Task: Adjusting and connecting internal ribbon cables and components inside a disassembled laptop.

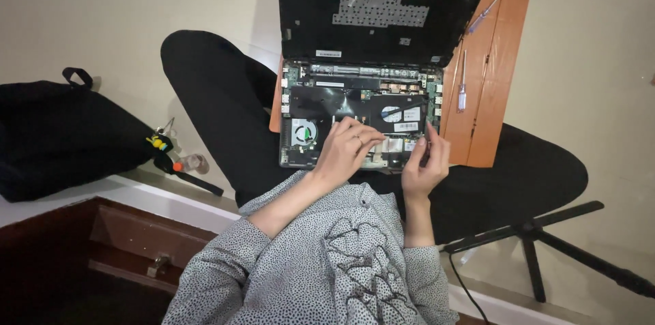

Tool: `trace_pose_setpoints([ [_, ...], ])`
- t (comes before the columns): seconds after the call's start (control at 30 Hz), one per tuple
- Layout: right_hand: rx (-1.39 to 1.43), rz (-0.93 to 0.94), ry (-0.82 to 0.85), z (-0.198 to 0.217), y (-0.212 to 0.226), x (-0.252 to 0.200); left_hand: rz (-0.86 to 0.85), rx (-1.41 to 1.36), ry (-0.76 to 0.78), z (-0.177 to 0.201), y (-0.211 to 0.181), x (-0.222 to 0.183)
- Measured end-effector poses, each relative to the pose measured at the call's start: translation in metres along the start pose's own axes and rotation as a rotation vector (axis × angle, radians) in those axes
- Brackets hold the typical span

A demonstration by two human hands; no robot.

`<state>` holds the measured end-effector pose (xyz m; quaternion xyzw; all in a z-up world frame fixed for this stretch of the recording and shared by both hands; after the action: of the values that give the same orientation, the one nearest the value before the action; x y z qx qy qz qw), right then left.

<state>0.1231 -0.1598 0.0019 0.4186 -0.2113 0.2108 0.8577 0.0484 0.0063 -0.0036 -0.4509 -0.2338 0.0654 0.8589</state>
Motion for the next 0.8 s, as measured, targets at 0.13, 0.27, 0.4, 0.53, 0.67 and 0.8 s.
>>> trace_pose_setpoints([
  [0.13, 0.001, 0.012, -0.007, 0.002, 0.007, 0.002, 0.009, -0.024, -0.04, 0.009, -0.007, 0.005],
  [0.27, -0.005, 0.006, 0.0, 0.002, 0.01, 0.004, 0.014, 0.0, -0.049, 0.018, -0.015, 0.009],
  [0.4, 0.022, -0.01, -0.008, 0.002, 0.005, 0.001, 0.051, 0.027, -0.038, 0.016, -0.014, 0.009],
  [0.53, 0.117, -0.042, -0.074, 0.003, -0.005, -0.007, 0.054, 0.021, -0.039, 0.013, -0.01, 0.007],
  [0.67, 0.112, 0.016, 0.076, 0.009, 0.014, 0.002, 0.056, -0.041, -0.095, 0.013, -0.007, 0.007],
  [0.8, 0.146, 0.075, 0.272, -0.005, 0.041, 0.005, 0.093, -0.099, -0.099, 0.01, 0.0, 0.005],
])
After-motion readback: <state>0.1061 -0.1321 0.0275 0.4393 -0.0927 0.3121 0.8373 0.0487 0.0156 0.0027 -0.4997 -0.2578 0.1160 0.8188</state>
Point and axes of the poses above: each hand's wrist, its own x-axis towards the middle knuckle, its own z-axis out of the back of the hand, y = z × x, the point moved 5 cm from there along x, towards the middle knuckle, and after that the axes turned 2 degrees about -x, right-handed, at the moved point
